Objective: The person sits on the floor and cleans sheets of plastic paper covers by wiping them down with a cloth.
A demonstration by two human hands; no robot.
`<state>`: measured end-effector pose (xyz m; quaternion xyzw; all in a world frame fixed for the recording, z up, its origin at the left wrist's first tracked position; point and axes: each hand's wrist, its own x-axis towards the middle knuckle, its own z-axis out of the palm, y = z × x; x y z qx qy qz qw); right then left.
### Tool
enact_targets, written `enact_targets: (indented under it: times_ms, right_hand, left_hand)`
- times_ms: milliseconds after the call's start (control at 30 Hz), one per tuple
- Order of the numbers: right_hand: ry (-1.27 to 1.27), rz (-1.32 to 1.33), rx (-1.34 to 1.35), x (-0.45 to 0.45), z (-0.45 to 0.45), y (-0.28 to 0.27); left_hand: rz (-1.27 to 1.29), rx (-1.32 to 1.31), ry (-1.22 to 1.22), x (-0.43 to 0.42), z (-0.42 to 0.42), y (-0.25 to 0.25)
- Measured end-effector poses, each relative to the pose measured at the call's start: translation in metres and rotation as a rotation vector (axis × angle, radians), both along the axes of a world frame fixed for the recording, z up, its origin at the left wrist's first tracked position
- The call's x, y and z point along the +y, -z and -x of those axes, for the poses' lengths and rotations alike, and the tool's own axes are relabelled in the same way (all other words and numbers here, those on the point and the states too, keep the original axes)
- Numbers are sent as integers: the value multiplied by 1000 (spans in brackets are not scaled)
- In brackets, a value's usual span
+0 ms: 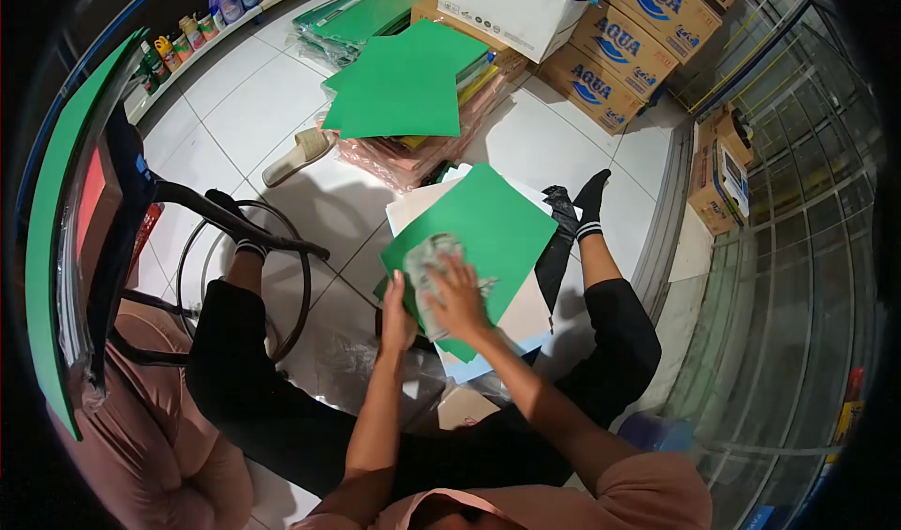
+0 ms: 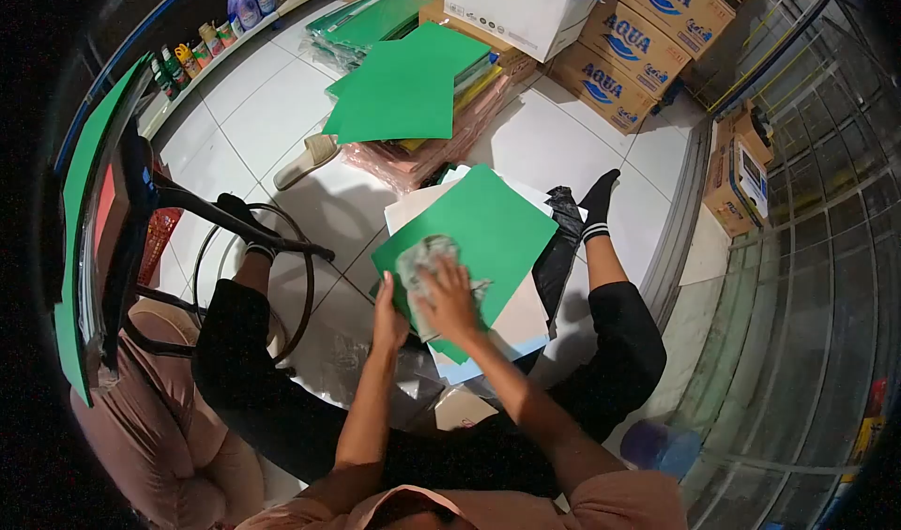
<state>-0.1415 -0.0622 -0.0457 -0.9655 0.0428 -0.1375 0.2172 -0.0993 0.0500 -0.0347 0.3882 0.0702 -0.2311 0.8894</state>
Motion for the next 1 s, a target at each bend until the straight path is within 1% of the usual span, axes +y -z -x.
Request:
enact_targets:
  times_ms: [33, 100, 167, 200, 233, 267, 333, 400, 433, 500, 600, 667, 700, 767, 833, 900, 1000]
  right_hand:
    - [-5, -36, -29, 12, -4, 0]
    - [-10, -76, -55, 19, -13, 1]
    - [23, -45, -23, 8, -35, 3]
    - [39, 21, 0, -1, -45, 3]
    - [56, 90, 19, -13, -58, 2]
    - [57, 91, 15, -25, -70, 1]
    - [143, 158, 105, -53, -91, 4]
    - [275, 202, 47, -83, -105, 13]
    - [332, 207, 10, -94, -104, 7]
    - [452, 241, -23, -119, -98, 13]
    - [512, 269, 24, -139, -71, 14]
    - [567, 320, -29, -136, -45, 18]
    - [558, 316, -25, -131, -32, 20]
    - [552, 314, -19, -111, -7, 16]
    - [458, 310, 19, -81, 13, 12]
    - [369, 267, 62, -43, 28, 1]
    - [184, 163, 44, 3, 36, -2]
  left_hand:
    - [-1, -3, 1, 0, -1, 5]
    - [31, 97, 36, 4, -4, 18]
    - [61, 204, 71, 8, -2, 24]
    - [59, 206, 71, 9, 0, 24]
    - [26, 217, 40, 9, 1, 23]
    - [-7, 226, 8, 7, 1, 22]
    - [-73, 246, -54, 5, 3, 20]
    - [-60, 257, -60, 4, 4, 21]
    - [-44, 268, -66, 4, 4, 22]
    - [-11, 293, -80, 4, 2, 27]
    - [40, 289, -53, 6, 0, 43]
    - [89, 287, -25, 7, 0, 50]
    - [92, 291, -25, 8, -1, 52]
    - [236, 352, -12, 9, -2, 46]
    - [375, 413, 3, 9, -3, 38]
    - [395, 415, 17, 8, -2, 28]
    - [461, 401, 48, 6, -2, 15]
